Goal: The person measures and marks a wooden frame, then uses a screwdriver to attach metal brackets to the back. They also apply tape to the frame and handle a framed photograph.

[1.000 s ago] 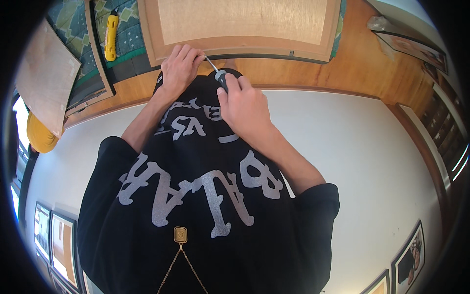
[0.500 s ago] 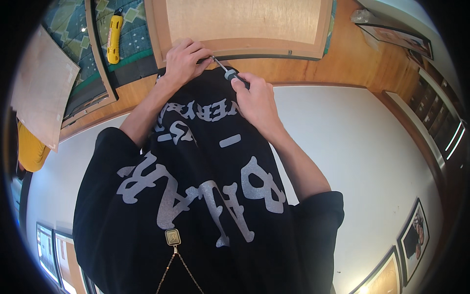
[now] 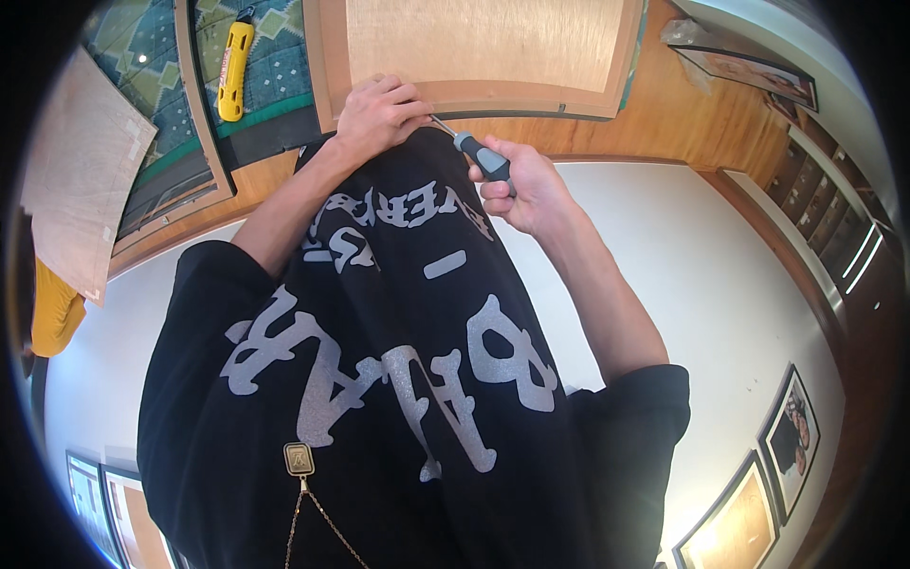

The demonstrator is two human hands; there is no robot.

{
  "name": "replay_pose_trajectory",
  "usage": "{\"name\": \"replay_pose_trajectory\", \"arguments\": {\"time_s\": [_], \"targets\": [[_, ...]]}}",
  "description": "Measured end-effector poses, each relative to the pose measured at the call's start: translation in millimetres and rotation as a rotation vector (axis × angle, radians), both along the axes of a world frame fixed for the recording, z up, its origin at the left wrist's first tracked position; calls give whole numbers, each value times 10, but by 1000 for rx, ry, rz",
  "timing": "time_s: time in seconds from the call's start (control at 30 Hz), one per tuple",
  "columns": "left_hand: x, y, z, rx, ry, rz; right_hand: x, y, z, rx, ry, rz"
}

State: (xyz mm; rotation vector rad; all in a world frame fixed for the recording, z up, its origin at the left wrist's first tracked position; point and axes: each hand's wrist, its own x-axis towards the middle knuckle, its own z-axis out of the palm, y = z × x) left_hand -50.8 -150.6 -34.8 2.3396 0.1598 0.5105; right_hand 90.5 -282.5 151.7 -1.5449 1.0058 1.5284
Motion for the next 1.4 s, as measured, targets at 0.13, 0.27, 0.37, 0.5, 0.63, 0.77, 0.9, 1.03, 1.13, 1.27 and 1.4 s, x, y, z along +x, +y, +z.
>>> {"name": "replay_pose_trajectory", "arguments": {"time_s": [0.13,0.27,0.37,0.5,0.63,0.77,0.9,1.03,1.13,1.27,1.4], "targets": [[-9,8,10,27,4,-8,-168,190,127,-190,-371,577],[-6,21,8,18,2,-14,-356,-58,175,155,-1200,1810],[-21,-4,2,-32,28,-21,-455,-48,163,80,-1359,2351],[-18,-32,-51,-38,28,-10,-409,-29,65,141,-1189,2233],[-19,-26,-21,3,9,-7,-389,-64,-36,128,-985,1586],[-20,-54,-78,13,21,-7,-157,64,-37,-125,-166,206],[-12,-37,-54,17,-1,-4,-75,103,32,-96,-82,41],[-5,-40,-64,13,17,9,-219,196,163,-113,-450,592],[2,-39,-64,3,18,9,-348,-69,177,126,-1245,1871],[-5,-41,-67,-18,16,12,-484,-27,192,91,-1282,2359],[-1,-46,-69,-3,11,15,-397,-105,-37,269,-1332,1939]]}}
